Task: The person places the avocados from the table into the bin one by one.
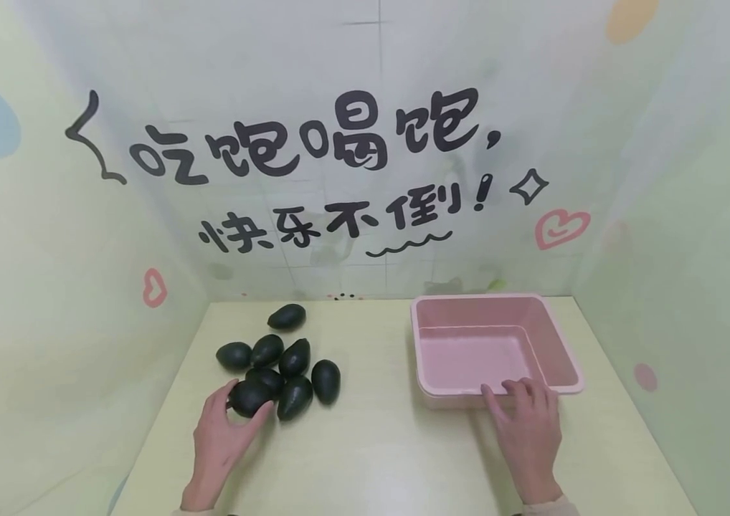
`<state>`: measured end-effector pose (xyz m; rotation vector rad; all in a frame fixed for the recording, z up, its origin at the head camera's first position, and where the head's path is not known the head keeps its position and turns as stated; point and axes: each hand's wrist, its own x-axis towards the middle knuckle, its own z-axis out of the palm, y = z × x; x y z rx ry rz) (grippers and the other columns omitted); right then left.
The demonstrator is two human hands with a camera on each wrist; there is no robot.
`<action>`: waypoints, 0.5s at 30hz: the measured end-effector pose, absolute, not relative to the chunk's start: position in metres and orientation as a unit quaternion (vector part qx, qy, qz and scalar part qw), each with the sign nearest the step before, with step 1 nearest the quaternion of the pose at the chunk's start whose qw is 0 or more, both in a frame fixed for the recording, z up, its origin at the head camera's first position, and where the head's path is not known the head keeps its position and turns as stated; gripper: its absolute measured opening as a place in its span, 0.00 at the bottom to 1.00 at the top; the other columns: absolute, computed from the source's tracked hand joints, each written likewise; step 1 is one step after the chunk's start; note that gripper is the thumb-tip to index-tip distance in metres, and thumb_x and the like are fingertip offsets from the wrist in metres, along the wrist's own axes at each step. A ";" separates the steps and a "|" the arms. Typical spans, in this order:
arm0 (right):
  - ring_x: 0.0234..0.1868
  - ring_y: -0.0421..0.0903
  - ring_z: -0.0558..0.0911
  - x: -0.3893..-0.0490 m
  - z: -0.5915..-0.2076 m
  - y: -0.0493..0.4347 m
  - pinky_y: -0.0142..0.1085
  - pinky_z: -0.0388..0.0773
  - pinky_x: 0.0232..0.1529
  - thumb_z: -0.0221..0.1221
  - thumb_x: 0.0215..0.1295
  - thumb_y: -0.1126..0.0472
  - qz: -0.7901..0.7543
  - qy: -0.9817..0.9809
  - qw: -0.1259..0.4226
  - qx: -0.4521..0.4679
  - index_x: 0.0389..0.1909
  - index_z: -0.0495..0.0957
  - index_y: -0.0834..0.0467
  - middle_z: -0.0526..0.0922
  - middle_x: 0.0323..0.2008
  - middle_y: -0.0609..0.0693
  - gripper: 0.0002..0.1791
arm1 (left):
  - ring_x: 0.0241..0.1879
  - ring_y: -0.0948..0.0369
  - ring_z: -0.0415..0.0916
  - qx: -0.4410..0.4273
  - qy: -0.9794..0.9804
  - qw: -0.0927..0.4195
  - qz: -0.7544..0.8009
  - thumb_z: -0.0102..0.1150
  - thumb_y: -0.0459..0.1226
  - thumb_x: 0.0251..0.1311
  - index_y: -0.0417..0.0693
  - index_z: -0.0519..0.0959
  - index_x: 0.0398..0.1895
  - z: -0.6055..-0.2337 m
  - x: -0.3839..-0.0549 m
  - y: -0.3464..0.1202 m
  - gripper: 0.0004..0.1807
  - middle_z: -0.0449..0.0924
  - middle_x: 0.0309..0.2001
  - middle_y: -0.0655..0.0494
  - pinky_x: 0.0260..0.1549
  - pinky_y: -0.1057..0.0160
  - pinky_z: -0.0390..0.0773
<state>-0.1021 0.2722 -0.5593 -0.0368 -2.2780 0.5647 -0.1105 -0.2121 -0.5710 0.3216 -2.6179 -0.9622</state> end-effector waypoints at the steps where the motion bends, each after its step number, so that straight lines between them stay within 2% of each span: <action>1: 0.44 0.67 0.78 -0.102 -0.559 0.272 0.60 0.78 0.35 0.66 0.66 0.36 0.221 -0.895 0.386 -0.013 0.38 0.86 0.65 0.85 0.38 0.64 0.32 | 0.63 0.36 0.77 0.112 -0.920 0.165 -0.338 0.79 0.55 0.55 0.41 0.74 0.71 -0.570 -0.110 -0.212 0.45 0.75 0.66 0.36 0.58 0.34 0.78; 8: 0.45 0.68 0.78 -0.101 -0.558 0.270 0.60 0.79 0.35 0.76 0.53 0.50 0.222 -0.899 0.376 -0.017 0.38 0.85 0.66 0.84 0.38 0.65 0.23 | 0.64 0.37 0.77 0.115 -0.917 0.157 -0.349 0.79 0.56 0.54 0.42 0.74 0.73 -0.565 -0.110 -0.211 0.47 0.74 0.67 0.37 0.59 0.35 0.77; 15: 0.44 0.68 0.78 -0.101 -0.557 0.270 0.60 0.78 0.36 0.75 0.53 0.50 0.223 -0.897 0.380 -0.016 0.38 0.84 0.67 0.84 0.38 0.66 0.23 | 0.63 0.37 0.77 0.109 -0.916 0.164 -0.351 0.79 0.56 0.54 0.41 0.74 0.71 -0.562 -0.113 -0.214 0.46 0.75 0.67 0.37 0.59 0.35 0.77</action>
